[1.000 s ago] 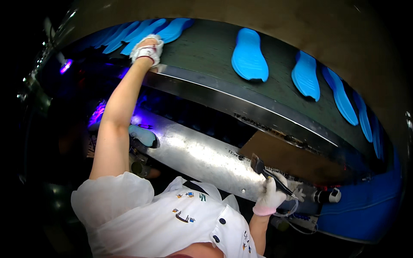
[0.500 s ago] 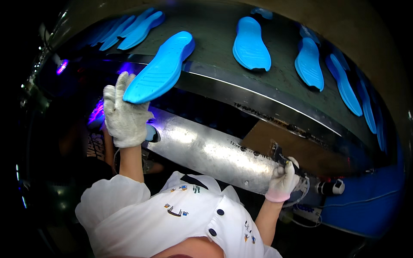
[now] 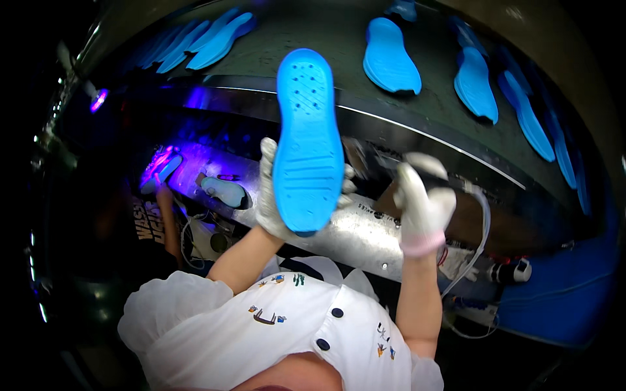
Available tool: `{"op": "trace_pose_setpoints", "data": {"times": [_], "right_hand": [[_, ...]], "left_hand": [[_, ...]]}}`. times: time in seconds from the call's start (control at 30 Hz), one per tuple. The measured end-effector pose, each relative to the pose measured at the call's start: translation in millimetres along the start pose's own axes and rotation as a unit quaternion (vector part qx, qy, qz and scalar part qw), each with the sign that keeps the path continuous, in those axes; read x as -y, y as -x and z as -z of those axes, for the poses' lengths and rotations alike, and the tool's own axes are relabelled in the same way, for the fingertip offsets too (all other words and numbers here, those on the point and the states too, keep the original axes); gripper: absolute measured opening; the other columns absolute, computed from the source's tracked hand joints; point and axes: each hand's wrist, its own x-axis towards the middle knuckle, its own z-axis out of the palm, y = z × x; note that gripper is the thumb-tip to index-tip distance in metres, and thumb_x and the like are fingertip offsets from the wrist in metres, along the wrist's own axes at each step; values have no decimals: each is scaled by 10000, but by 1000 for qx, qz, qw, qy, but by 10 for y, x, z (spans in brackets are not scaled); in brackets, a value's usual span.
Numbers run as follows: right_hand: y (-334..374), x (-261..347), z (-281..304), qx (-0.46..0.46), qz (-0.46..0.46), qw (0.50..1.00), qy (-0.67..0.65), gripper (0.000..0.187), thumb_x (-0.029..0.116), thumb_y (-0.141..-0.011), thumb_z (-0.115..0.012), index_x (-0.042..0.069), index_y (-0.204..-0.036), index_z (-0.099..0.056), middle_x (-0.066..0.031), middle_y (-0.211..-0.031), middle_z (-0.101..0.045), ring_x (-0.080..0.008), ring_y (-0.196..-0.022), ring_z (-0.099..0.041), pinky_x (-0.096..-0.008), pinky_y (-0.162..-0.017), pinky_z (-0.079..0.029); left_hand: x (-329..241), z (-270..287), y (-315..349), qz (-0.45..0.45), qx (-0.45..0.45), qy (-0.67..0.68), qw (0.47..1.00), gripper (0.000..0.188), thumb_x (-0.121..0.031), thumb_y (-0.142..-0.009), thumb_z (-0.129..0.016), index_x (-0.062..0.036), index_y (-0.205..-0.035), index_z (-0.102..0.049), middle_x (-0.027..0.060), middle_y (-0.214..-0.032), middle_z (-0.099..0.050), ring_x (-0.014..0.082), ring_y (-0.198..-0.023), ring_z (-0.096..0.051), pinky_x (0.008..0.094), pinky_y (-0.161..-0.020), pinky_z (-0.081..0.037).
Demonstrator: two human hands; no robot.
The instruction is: The person applies adhesive to blue shoe soles using a brush, retrieves soles from a conveyor belt, and sets them back onto the belt.
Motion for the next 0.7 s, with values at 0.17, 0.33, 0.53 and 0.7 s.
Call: {"op": "trace_pose_setpoints", "data": {"times": [0.17, 0.33, 0.53, 0.7], "right_hand": [[-19, 106, -700, 39, 366, 872, 323, 205, 45, -792, -834, 36, -975, -744, -85, -881, -741, -185, -745, -714, -304, -674, -574], [515, 211, -433, 178, 293, 855, 389, 263, 22, -754, -852, 25, -992, -738, -141, -892, -733, -247, -773, -737, -328, -708, -595], [295, 71, -389, 11, 308, 868, 390, 260, -6, -758, -842, 63, -987, -740, -92, -862, -733, -185, -732, -726, -288, -657, -568], [366, 186, -390, 13, 182, 963, 200, 228, -55, -819, -765, 9, -1033, -716, -87, -913, -737, -129, -797, -707, -278, -708, -587]], "left_hand": [[198, -80, 38, 12, -14, 123, 992, 1025, -874, -829, -523, -73, -1467, -492, 239, -1287, -642, 372, -1118, -684, 527, -984, -575], [50, 70, -3, -8, -10, -33, 999, 1137, -894, -782, -557, 0, -1475, -440, 270, -1290, -624, 383, -1123, -681, 550, -1023, -555], [497, 118, 102, 145, -75, 5, 987, 992, -848, -829, -564, -132, -1507, -457, 142, -1374, -624, 316, -1219, -649, 494, -1073, -537], [560, 171, 90, 146, 60, 68, 985, 1022, -823, -832, -592, -148, -1564, -365, 142, -1469, -547, 315, -1320, -581, 501, -1085, -531]]}}
